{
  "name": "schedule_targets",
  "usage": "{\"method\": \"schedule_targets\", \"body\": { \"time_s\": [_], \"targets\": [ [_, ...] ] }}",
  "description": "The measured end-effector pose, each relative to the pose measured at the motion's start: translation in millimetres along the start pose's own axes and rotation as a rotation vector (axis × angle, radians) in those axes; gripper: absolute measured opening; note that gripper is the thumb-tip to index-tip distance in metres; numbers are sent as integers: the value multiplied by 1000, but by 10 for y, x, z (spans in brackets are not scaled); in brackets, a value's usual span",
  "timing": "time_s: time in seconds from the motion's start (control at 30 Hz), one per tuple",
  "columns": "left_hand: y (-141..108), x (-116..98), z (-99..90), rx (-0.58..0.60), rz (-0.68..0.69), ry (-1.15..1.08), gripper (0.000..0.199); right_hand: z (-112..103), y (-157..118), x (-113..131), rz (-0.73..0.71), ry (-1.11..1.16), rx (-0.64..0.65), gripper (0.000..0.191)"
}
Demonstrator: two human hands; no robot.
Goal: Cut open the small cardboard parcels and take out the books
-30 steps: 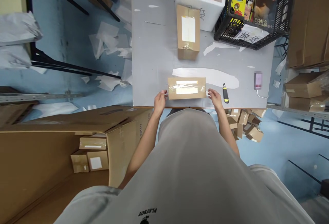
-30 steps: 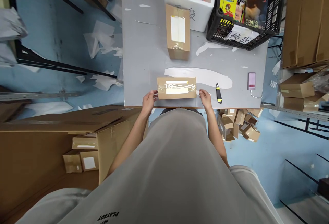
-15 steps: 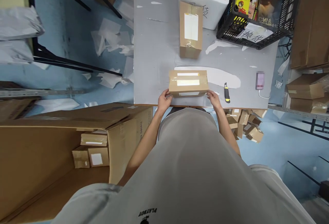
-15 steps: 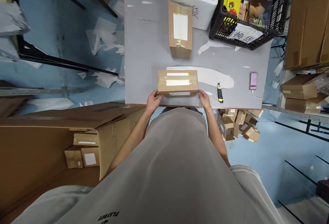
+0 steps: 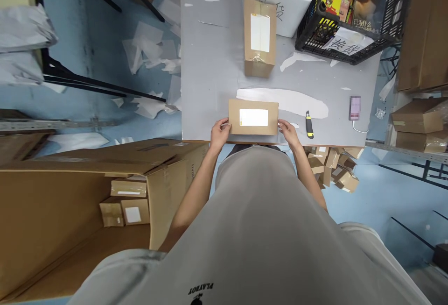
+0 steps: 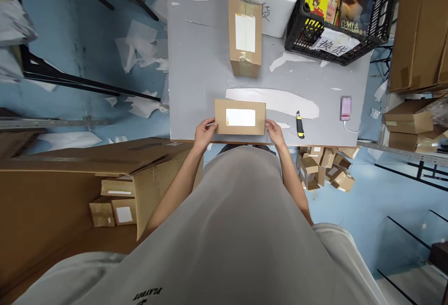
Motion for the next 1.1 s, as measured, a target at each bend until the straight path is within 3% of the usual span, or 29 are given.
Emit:
{"method": "schedule_targets", "body": {
  "time_s": [0.13, 0.33, 0.53, 0.67, 0.8, 0.97, 1.1],
  "targets": [
    [-33, 168, 3, -17, -69, -59, 40, 25, -37, -74, -23, 5, 7, 56],
    [-94, 358, 21, -9, -245, -74, 38, -10, -111, -262, 194, -9, -33, 49],
    [-183, 354, 79, 4, -222, -13, 59, 94, -137, -310, 229, -18, 8, 44],
    [-200, 206, 17, -33, -130, -5, 76, 55, -139, -162, 138, -17, 12, 53],
    [-204, -113, -75, -74, 27, -42, 86, -41, -164, 162, -36, -8, 6, 62],
    [-246, -492, -152, -95, 201, -78, 84, -95, -228, 560, -181, 42, 30, 60],
    [-271, -519, -174, -90, 205, -65, 80, -66, -287, 623, -170, 46, 49, 59]
  ]
}}
Point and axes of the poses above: each hand's wrist, its own y-axis towards the middle knuckle, its own z-axis out of the palm, x = y × z, the point moved 4 cm from there along y, towards the middle knuckle, and after that the axes turned 4 degrees about -z, right-handed, at the moved point
